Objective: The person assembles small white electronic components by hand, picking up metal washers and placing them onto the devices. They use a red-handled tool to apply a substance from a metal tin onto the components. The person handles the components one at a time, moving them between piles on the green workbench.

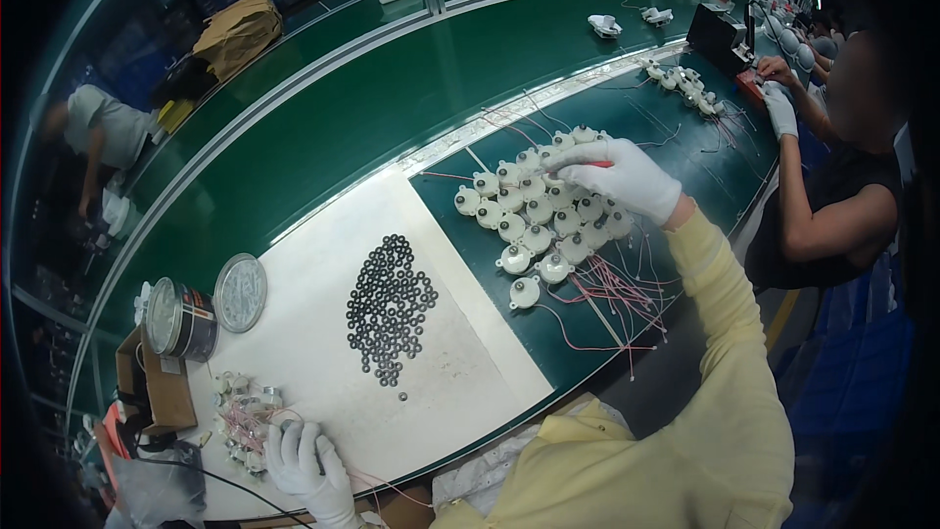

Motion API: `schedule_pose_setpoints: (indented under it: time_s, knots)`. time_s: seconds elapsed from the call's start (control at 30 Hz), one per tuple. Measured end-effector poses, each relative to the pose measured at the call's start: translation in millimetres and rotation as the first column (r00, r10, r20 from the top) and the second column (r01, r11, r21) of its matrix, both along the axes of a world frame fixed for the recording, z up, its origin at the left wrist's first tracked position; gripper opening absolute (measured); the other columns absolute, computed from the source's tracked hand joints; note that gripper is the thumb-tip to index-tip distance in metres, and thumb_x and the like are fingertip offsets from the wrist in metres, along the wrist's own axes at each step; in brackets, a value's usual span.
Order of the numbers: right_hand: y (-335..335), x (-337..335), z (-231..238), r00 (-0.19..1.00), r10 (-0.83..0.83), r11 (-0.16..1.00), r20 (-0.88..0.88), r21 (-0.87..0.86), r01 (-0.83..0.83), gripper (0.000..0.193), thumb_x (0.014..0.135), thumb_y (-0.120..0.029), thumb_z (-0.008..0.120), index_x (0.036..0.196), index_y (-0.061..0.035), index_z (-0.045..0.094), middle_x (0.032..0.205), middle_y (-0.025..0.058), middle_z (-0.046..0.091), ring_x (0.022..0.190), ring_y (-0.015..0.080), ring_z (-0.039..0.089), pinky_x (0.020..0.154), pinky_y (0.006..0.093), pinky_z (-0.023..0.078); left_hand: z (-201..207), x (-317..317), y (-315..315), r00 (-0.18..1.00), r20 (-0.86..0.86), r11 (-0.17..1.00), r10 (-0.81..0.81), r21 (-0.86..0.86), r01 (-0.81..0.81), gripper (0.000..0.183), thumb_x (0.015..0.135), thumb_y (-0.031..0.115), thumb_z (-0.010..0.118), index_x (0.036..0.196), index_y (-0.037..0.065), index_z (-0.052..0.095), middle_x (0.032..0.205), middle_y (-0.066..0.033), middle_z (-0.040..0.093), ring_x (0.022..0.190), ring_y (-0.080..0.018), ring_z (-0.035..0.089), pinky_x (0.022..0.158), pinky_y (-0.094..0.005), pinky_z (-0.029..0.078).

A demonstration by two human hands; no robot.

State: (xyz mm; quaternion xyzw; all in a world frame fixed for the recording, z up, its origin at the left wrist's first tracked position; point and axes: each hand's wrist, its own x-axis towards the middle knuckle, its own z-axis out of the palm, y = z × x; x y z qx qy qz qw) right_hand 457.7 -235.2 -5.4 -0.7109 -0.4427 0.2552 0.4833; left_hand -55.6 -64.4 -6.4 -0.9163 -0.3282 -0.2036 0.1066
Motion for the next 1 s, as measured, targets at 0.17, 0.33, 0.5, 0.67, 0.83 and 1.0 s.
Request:
schedule_pose_setpoints:
  time_s: [0.17, 0.33, 0.5, 0.67, 0.83, 1.0]
  knots:
    - [3.5, -3.5, -8.1, 0.997, 0.023, 0.999, 0.072, -0.026, -0.022, 0.025, 0.097, -0.009, 0.067, 0.12, 0.0002, 0.075, 0.112, 0.0083, 0.077, 0.101, 0.0121, 0.069, 0.091, 0.026, 0.053, -1.3, 0.0, -2.9, 1.0, -0.005, 1.0, 0.014, 0.024, -0.014, 0.016, 0.091, 0.007, 0.064, 0.105, 0.003, 0.07, 0.111, -0.0167, 0.068, 0.118, -0.0463, 0.058, 0.102, -0.0568, 0.044]
    - [-3.6, -0.9, -16.2, 1.0, -0.009, 1.0, 0.0, -0.024, 0.009, 0.026, 0.097, -0.009, 0.066, 0.12, -0.0034, 0.076, 0.11, 0.0071, 0.078, 0.096, 0.0099, 0.069, 0.088, 0.025, 0.054, 0.1, 2.4, -3.4, 1.0, 0.0, 1.0, 0.008, 0.013, -0.008, 0.015, 0.09, 0.007, 0.064, 0.103, 0.003, 0.069, 0.111, -0.017, 0.067, 0.118, -0.046, 0.058, 0.101, -0.0563, 0.045]
    - [-10.9, -2.6, -15.7, 0.994, -0.039, 0.999, -0.105, -0.023, 0.036, 0.024, 0.096, -0.005, 0.065, 0.118, -0.0007, 0.076, 0.11, 0.0058, 0.077, 0.1, 0.0101, 0.068, 0.089, 0.0253, 0.054, 3.7, 4.6, -4.3, 1.0, -0.001, 1.0, -0.002, -0.001, 0.002, 0.015, 0.089, 0.006, 0.064, 0.103, 0.002, 0.069, 0.111, -0.0174, 0.067, 0.117, -0.0462, 0.058, 0.1, -0.056, 0.046]
    - [-21.1, 0.7, -17.0, 0.987, -0.087, 0.996, -0.132, -0.02, 0.085, 0.025, 0.095, -0.002, 0.064, 0.117, 0.0016, 0.075, 0.109, 0.0064, 0.077, 0.098, 0.0109, 0.069, 0.088, 0.026, 0.054, 2.4, 4.9, -3.0, 1.0, -0.003, 1.0, -0.004, 0.013, 0.004, 0.015, 0.089, 0.007, 0.064, 0.103, 0.001, 0.069, 0.111, -0.0176, 0.068, 0.117, -0.0463, 0.058, 0.101, -0.0562, 0.046]
    - [-11.6, -5.4, -6.4, 0.998, -0.061, 0.995, -0.032, 0.078, 0.063, 0.026, 0.094, -0.002, 0.064, 0.117, 0.002, 0.075, 0.108, 0.0072, 0.077, 0.098, 0.0108, 0.069, 0.088, 0.0259, 0.054, -1.3, 0.9, -1.4, 1.0, 0.001, 1.0, -0.018, 0.006, 0.018, 0.015, 0.09, 0.007, 0.063, 0.102, 0.001, 0.07, 0.111, -0.0178, 0.068, 0.117, -0.0463, 0.058, 0.103, -0.0567, 0.045]
    - [-0.3, -6.9, -9.9, 0.999, -0.047, 0.999, -0.001, -0.007, 0.047, 0.026, 0.094, -0.003, 0.065, 0.117, 0.0006, 0.075, 0.106, 0.0075, 0.078, 0.098, 0.0103, 0.069, 0.088, 0.0249, 0.054, 1.5, 3.3, -2.5, 1.0, 0.007, 1.0, -0.019, 0.003, 0.019, 0.015, 0.09, 0.006, 0.063, 0.102, 0.001, 0.07, 0.111, -0.0178, 0.068, 0.117, -0.0463, 0.058, 0.103, -0.0568, 0.045]
